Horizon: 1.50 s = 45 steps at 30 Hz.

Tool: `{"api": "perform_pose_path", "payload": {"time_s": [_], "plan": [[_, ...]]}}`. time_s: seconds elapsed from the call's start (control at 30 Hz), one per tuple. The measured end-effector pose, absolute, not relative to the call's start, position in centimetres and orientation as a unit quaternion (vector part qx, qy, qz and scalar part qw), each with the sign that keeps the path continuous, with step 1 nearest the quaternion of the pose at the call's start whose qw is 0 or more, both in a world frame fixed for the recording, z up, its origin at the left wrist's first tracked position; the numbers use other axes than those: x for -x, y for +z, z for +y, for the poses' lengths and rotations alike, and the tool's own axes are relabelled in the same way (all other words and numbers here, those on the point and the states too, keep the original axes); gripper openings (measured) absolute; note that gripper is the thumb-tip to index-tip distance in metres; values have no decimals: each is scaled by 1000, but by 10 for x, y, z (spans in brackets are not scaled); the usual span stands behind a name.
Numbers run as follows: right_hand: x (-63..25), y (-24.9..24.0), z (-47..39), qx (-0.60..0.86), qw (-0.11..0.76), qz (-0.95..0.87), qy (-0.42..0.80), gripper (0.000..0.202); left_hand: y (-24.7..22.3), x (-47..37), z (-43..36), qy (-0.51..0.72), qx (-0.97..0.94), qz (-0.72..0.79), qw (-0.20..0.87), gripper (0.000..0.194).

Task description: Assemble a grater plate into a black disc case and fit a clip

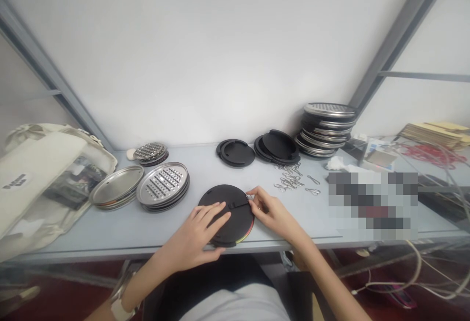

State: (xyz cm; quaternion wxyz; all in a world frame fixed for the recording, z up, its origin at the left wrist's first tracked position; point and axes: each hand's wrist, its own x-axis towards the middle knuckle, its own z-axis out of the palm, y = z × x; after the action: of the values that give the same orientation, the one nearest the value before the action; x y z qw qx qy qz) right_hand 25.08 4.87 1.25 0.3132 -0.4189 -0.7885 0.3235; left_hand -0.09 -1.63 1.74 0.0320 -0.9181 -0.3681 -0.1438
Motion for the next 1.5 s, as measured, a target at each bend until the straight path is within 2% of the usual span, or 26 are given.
{"api": "perform_pose_path", "payload": {"time_s": [0.43,1.5], "plan": [[-252,10,50,416,298,-782,356,24,16,1,-17,-146,918,-368,36,67],[-251,11,50,428,287,-792,326,25,16,1,-16,-144,918,-368,41,67]]}}
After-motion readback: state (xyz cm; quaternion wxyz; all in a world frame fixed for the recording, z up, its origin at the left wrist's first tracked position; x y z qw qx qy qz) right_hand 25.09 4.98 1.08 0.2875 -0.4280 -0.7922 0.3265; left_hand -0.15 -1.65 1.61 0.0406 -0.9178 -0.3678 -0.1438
